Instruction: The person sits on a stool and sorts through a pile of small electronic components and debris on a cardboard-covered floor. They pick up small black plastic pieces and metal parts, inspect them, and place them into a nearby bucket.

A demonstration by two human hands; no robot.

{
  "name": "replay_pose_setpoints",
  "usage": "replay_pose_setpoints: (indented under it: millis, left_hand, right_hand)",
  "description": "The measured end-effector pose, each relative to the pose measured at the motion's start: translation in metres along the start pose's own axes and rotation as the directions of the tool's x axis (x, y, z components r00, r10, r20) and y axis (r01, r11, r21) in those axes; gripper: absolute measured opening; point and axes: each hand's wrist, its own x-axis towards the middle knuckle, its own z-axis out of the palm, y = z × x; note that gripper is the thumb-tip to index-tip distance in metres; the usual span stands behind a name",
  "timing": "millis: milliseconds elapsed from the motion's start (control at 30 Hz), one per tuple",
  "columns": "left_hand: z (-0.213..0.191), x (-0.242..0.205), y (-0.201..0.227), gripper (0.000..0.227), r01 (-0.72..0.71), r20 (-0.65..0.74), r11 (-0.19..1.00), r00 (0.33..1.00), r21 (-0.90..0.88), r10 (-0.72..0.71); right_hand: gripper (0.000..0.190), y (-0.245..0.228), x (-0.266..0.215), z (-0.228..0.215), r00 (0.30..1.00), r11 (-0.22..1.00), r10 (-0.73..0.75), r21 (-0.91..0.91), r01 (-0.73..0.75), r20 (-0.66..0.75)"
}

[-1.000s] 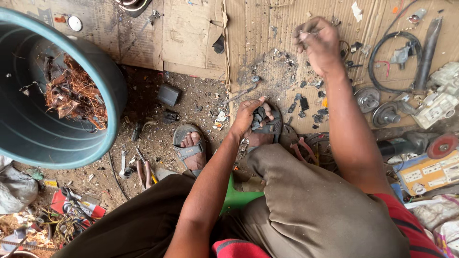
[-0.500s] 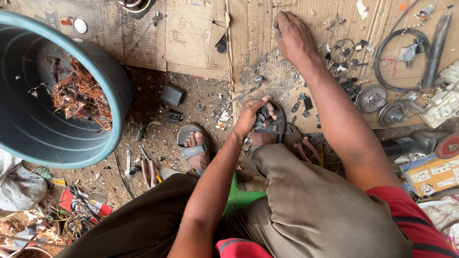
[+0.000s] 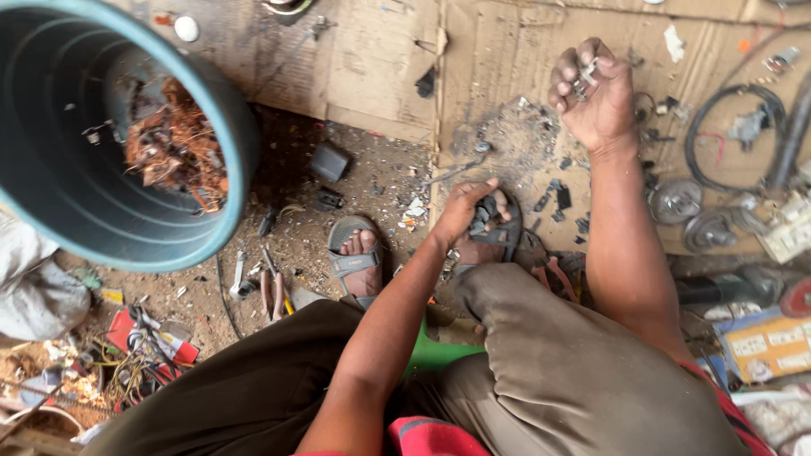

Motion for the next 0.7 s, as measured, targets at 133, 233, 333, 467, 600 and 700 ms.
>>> replay_pose_setpoints:
  millis: [133,233,333,467,600,700]
  left_hand:
    - [0.002,-0.004,0.000,0.039,-0.045,0.047,0.999,0.998,-0.018,0.046]
    - [0.001,-0.003,0.000,0.040,-0.040,0.057,0.998,0.997,-0.055,0.043]
    - [-0.001,-0.006,-0.004,0.040,-0.048,0.066,0.995,0.996,-0.088,0.054]
    - [0.000,-0.004,-0.004,0.038,-0.057,0.021,0.995,0.998,-0.079,0.059]
    - [-0.003,-0.003,-0.004,0.037,-0.050,0.016,0.994,0.999,-0.092,0.052]
    - [-0.010,0.003,-0.011,0.033,-0.059,0.016,0.994,0.998,-0.089,0.060]
  right_hand:
    - [0.016,0.014,0.026,0.034,0.998,0.993,-0.018,-0.117,0.011,-0.056]
    - [0.023,0.029,0.060,0.056,0.999,0.981,0.030,-0.193,-0.026,0.015]
    - [0.032,0.050,0.100,0.079,0.985,0.889,0.174,-0.433,-0.147,0.021]
    - [0.028,0.093,0.169,0.112,0.982,0.288,0.148,-0.955,0.072,0.119]
    - [0.007,0.142,0.216,0.126,0.918,-0.141,0.047,-0.907,0.397,0.395]
    - [0.022,0.173,0.232,0.133,0.863,-0.171,0.028,-0.849,0.501,0.504]
